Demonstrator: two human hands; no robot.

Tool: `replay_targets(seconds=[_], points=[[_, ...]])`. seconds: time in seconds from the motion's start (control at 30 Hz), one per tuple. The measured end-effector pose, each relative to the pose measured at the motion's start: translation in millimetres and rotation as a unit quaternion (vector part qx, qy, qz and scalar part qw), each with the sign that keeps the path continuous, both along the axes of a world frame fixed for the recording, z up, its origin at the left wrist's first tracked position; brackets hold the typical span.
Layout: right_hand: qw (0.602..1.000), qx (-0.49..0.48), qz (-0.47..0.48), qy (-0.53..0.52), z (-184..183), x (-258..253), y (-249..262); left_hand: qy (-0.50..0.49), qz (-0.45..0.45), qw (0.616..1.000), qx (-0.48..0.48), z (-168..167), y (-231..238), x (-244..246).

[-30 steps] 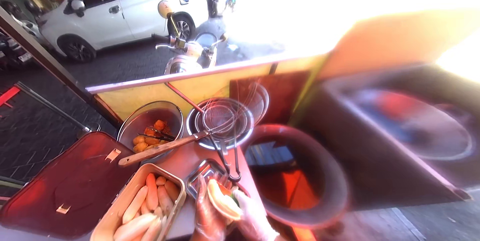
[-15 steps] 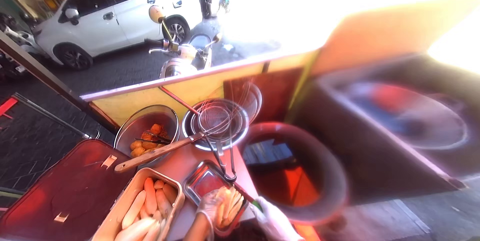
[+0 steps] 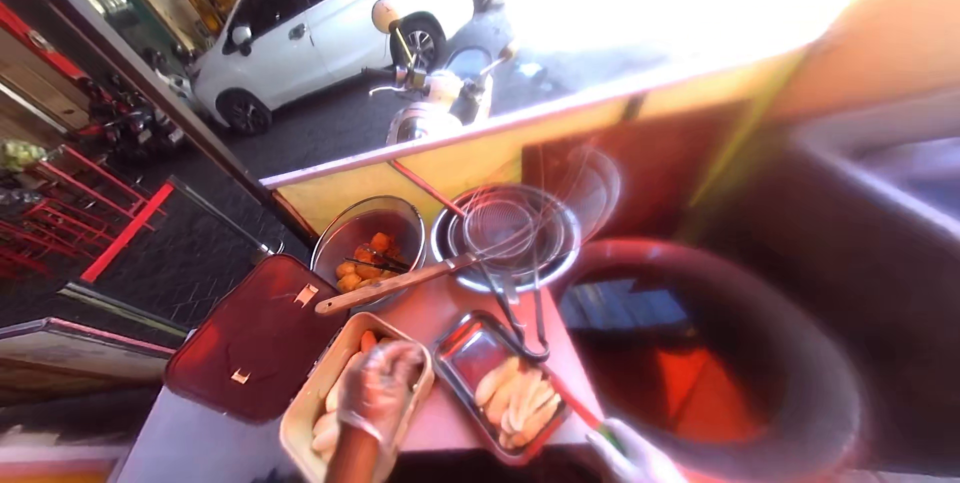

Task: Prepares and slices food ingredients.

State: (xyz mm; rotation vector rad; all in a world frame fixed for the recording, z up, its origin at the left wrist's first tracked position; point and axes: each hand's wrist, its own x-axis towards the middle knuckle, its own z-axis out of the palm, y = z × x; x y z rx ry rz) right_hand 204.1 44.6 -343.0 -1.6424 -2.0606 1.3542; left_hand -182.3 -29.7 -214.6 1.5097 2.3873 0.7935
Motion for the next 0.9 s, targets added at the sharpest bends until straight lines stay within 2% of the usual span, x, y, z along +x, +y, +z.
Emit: replay_targets(seconds=[0.03,0.1,0.17,0.2,0.33,0.5,0.6,0.7,0.77,0.8,0.83,0.9], points=[[1.0,-0.007,0.0,0.007,-2.4,-0.3,-1.3,0.054,0.046,0.989,-0.13,4.4,-12.8,-25.7],[0.999,-0.035,-0.005,0.016,2.8,-5.2,-2.2,0.103,0.062,0.916,-0.383,5.4,-30.0,-59.9],[0.997,-0.073,0.007,0.013,25.9,-14.0,-0.9,0.081,0.051,0.871,-0.482,-5.2,-43.5,-74.9],[0.997,-0.078,0.013,0.012,27.9,-17.1,-0.2,0.07,0.037,0.869,-0.488,-12.8,-48.6,-80.0],[0.998,-0.046,0.041,0.015,-6.8,-16.8,2.8,0.075,-0.015,0.889,-0.452,-34.5,-61.4,-86.8],[0.996,-0.037,0.074,0.019,0.3,-26.5,10.7,0.09,-0.019,0.901,-0.424,-39.5,-61.3,-86.6],[0.996,-0.02,0.079,0.037,2.4,-30.3,14.9,0.123,0.02,0.912,-0.391,-39.8,-59.6,-77.3],[0.995,-0.027,0.075,0.06,4.3,-33.5,14.9,0.11,0.085,0.932,-0.336,-60.4,-66.0,-85.3],[0.994,-0.038,0.068,0.082,8.7,-37.0,12.6,0.025,0.133,0.961,-0.24,-62.1,-67.8,-88.3],[0.992,-0.04,0.071,0.097,11.6,-39.4,11.0,-0.048,0.154,0.971,-0.178,-49.4,-65.9,-79.9],[0.989,-0.041,0.077,0.121,15.3,-42.9,9.0,-0.132,0.172,0.971,-0.104,-31.0,-61.8,-65.1],[0.98,-0.046,0.095,0.166,30.5,-52.7,3.3,-0.252,0.18,0.947,0.089,-30.4,-52.5,-48.1]])
